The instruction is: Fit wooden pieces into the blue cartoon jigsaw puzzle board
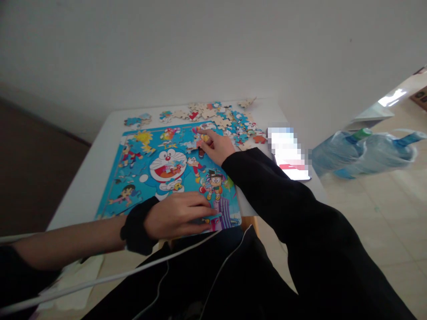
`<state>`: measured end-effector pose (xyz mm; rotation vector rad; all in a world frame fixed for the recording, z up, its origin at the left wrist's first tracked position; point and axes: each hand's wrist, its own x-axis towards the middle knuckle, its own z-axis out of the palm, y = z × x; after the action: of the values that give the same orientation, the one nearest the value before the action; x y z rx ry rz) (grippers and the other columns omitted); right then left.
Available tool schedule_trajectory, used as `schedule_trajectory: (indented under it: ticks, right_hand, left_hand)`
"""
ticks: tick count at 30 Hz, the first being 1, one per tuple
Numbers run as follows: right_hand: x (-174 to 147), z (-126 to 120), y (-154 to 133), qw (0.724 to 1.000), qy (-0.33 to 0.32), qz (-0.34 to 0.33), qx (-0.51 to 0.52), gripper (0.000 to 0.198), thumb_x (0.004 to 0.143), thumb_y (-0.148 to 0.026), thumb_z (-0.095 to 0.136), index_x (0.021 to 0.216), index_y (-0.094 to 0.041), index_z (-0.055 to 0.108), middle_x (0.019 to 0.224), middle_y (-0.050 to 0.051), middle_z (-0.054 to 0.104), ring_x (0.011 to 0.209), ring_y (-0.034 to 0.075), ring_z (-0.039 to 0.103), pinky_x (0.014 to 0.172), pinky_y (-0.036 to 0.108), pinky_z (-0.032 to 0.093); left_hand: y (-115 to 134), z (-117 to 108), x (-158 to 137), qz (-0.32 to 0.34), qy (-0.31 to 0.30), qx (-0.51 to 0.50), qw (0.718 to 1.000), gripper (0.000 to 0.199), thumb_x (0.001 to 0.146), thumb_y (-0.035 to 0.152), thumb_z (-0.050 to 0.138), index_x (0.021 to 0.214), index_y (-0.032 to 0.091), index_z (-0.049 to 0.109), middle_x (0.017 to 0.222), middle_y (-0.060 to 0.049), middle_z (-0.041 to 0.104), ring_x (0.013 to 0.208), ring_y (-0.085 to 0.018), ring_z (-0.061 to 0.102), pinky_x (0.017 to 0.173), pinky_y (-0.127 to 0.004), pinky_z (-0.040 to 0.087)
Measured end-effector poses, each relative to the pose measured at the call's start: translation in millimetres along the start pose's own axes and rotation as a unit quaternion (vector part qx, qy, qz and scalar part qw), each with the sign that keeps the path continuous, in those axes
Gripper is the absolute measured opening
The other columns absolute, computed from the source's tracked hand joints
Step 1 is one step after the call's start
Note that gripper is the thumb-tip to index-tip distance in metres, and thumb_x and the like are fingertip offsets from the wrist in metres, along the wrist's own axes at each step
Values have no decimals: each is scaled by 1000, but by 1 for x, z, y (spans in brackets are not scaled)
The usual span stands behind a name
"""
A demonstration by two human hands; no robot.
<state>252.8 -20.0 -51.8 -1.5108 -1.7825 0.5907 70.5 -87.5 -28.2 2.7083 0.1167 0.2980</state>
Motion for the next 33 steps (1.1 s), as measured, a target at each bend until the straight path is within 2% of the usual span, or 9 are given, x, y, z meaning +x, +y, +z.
schedule_trajectory:
  ticks: [4,11,22,25,27,30,33]
  right_hand:
    - [0,1,2,1000,-1,-8,8,36,81,-19,52,117,-15,54,65,-1,63,55,12,55,57,25,44]
    - [0,2,3,1000,-2,-6,8,36,80,-17,52,116,-18,55,65,-2,63,55,11,56,58,25,44]
    - [1,1,2,1000,2,-2,-4,35,81,-20,53,116,-16,55,64,-1,62,57,12,54,59,25,43]
    - [0,0,-1,1000,-6,5,2,36,81,-18,51,116,-16,55,65,-1,63,55,11,53,58,25,42]
    - [0,-1,-2,1000,-9,9,5,37,81,-17,50,117,-15,55,66,-1,64,54,11,53,59,25,42]
    - [0,-1,-2,1000,-9,9,2,37,81,-16,50,118,-16,55,66,-1,63,54,11,53,58,25,42]
    - [0,-1,-1,1000,-10,6,1,37,81,-16,50,118,-16,55,65,-2,62,54,11,53,56,24,42]
  left_hand:
    - [1,2,-1,-1,-4,11,1000,27,90,33,47,101,14,63,88,-6,60,78,-15,57,67,-25,44]
    - [-2,8,-3,14,34,12,999,23,89,29,49,101,15,63,94,-7,60,81,-15,54,73,-25,44]
    - [-2,16,-1,23,57,60,996,25,90,33,48,100,16,63,89,-6,61,78,-16,54,70,-28,46]
    - [-3,14,0,42,73,63,994,25,90,32,49,101,14,62,90,-6,62,81,-15,56,72,-27,47]
    - [-2,10,0,67,105,62,990,21,89,29,51,97,14,62,88,-5,64,79,-14,57,70,-26,48]
    - [1,3,-2,110,196,79,971,12,84,23,56,78,15,63,72,-2,64,66,-12,58,60,-23,48]
    - [6,-3,-7,148,222,113,957,20,80,20,57,61,16,59,57,1,60,53,-11,54,50,-23,46]
